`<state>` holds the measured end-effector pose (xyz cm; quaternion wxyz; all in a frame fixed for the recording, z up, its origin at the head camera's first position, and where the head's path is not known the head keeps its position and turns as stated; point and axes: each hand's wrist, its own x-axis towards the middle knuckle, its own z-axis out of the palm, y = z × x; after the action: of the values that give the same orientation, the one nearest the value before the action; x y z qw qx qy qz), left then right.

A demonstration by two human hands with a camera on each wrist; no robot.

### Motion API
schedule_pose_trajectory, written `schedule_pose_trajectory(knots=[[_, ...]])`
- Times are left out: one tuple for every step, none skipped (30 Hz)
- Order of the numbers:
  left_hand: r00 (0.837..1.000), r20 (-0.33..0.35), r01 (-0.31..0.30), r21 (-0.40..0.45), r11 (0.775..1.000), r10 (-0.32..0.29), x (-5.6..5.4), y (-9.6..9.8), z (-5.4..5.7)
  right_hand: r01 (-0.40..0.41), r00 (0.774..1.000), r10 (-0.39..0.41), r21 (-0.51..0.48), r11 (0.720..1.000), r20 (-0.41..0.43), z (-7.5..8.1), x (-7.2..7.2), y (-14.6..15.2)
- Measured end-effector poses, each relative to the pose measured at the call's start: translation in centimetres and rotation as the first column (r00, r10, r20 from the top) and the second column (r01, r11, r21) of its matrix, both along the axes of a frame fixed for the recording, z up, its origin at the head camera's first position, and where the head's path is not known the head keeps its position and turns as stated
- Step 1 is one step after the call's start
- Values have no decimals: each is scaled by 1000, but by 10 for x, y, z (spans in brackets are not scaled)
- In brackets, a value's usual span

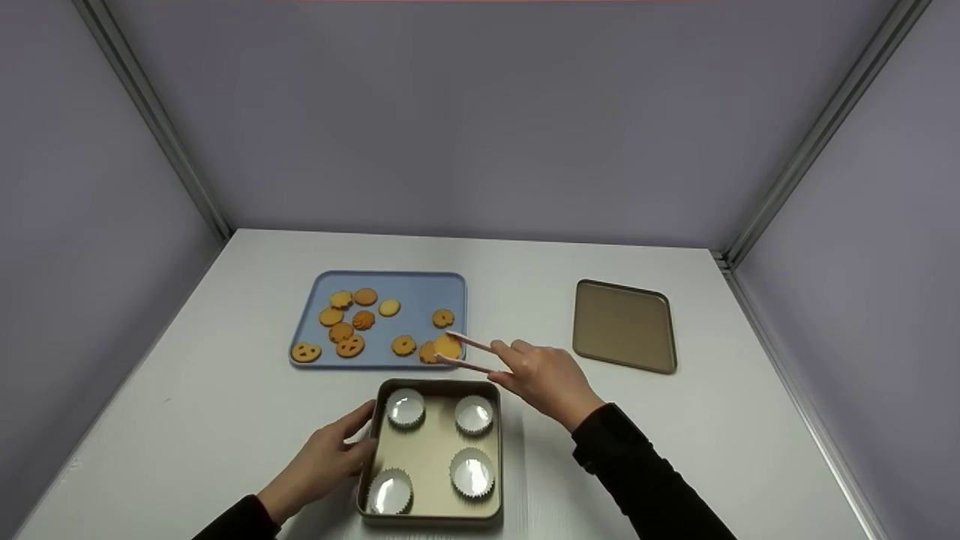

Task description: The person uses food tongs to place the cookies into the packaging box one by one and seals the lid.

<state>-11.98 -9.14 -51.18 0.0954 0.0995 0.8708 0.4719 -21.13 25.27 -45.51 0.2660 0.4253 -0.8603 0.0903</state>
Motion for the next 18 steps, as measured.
schedule_pose_trajectory(knots=[[1000,6,0,4,1000,0,0,0,0,-8,1000,8,-2,1000,5,0,2,2],[1000,13,0,9,1000,-1,0,0,0,-17,1000,17,-2,1000,15,1,4,5],[1000,21,1,15,1000,-1,0,0,0,-25,999,25,-2,1000,25,3,6,7],[1000,27,2,21,1000,-3,0,0,0,-32,999,32,0,999,35,4,8,10],[999,35,2,30,1000,-3,0,0,0,-39,998,38,5,999,46,6,11,12],[999,38,3,35,999,-4,0,0,0,-45,997,44,12,999,57,7,13,15],[999,41,3,43,999,-4,0,0,-1,-52,996,50,21,998,69,10,16,18],[999,41,3,48,999,-5,0,0,-1,-58,995,55,33,998,84,12,18,20],[999,39,3,50,999,-5,0,0,-1,-66,993,62,45,997,97,15,20,22],[999,39,3,53,999,-5,0,0,-1,-74,992,68,58,996,109,18,22,24],[999,38,2,54,999,-4,0,0,-1,-82,990,73,72,994,123,21,24,26],[999,35,2,50,999,-4,0,0,-1,-91,987,79,86,992,138,24,25,28],[999,37,1,50,999,-3,0,0,-1,-100,985,84,98,990,152,27,27,29],[999,35,0,47,999,-1,0,-1,0,-110,982,91,110,988,163,30,29,30],[999,33,-1,43,999,-1,0,-1,0,-118,981,96,123,985,170,32,30,30],[999,38,-1,44,999,0,0,-1,-1,-124,979,99,136,983,179,34,32,30],[999,35,0,39,999,-1,1,-1,-1,-131,976,102,147,980,190,36,33,30],[999,36,1,39,999,-2,1,-1,-1,-135,975,102,162,978,198,38,35,30]])
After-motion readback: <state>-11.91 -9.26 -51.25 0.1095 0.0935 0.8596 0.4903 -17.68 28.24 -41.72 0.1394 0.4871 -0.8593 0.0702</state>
